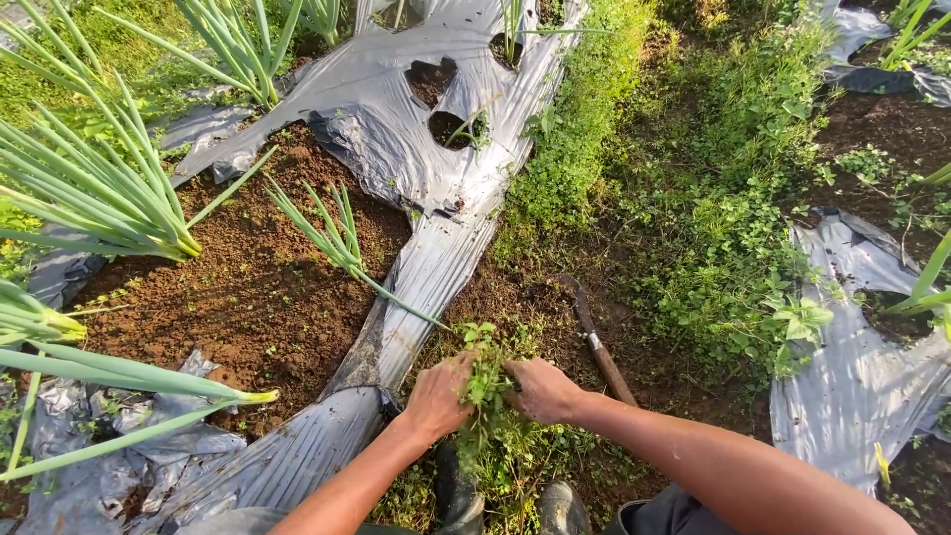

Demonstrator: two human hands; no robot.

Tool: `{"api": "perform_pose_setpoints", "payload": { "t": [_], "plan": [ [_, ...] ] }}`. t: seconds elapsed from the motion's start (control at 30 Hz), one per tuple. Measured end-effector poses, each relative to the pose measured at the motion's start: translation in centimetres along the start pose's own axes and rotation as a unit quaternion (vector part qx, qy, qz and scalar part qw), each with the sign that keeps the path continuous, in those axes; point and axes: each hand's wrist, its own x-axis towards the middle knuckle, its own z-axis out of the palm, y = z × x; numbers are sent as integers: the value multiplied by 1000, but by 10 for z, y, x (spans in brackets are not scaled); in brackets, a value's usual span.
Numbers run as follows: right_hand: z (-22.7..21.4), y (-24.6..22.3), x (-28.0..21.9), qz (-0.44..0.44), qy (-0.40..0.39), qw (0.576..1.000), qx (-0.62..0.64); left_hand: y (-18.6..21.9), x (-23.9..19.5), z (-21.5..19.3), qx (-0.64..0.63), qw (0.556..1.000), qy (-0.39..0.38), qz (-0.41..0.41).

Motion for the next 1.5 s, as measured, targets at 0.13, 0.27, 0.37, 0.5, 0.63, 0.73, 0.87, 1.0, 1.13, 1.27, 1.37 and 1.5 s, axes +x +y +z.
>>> {"api": "perform_pose_setpoints", "payload": {
  "t": [0.13, 0.27, 0.37, 0.5, 0.63, 0.73, 0.87, 1.0, 1.13, 1.27, 1.37, 1.5],
  "plan": [
    [-21, -49, -28, -43, -36, 995, -81, -34, -8, 9, 138, 990, 20, -23],
    [-28, -57, -30, -69, -49, 992, -97, -62, -3, 24, 109, 992, 56, -33],
    [-25, -46, -23, -48, -55, 996, -59, -59, -1, 18, 108, 990, 51, -78],
    [-25, -25, -6, -57, -61, 991, -108, -73, 4, 15, 110, 985, 65, -114],
    [-21, -7, -1, -51, -86, 988, -116, -92, 3, 23, 69, 981, 35, -177],
    [-20, 1, 5, -54, -88, 988, -111, -44, -3, -18, 48, 975, 16, -215],
    [-18, -4, -2, -34, -118, 978, -171, -22, 1, -35, -5, 977, -23, -212],
    [-34, -66, -31, -17, -105, 969, -223, 23, -13, -47, -68, 982, -81, -156],
    [-28, -48, -19, -45, -98, 971, -214, 39, -12, -44, -107, 984, -105, -94],
    [-1, 27, 16, -57, -60, 988, -133, 52, -14, -51, -114, 989, -78, -58],
    [10, 35, 35, -108, -22, 989, -99, 58, -14, -58, -90, 991, -59, -80],
    [-17, -16, 3, -69, -42, 989, -123, 26, -6, -35, -78, 992, -31, -97]
  ]
}}
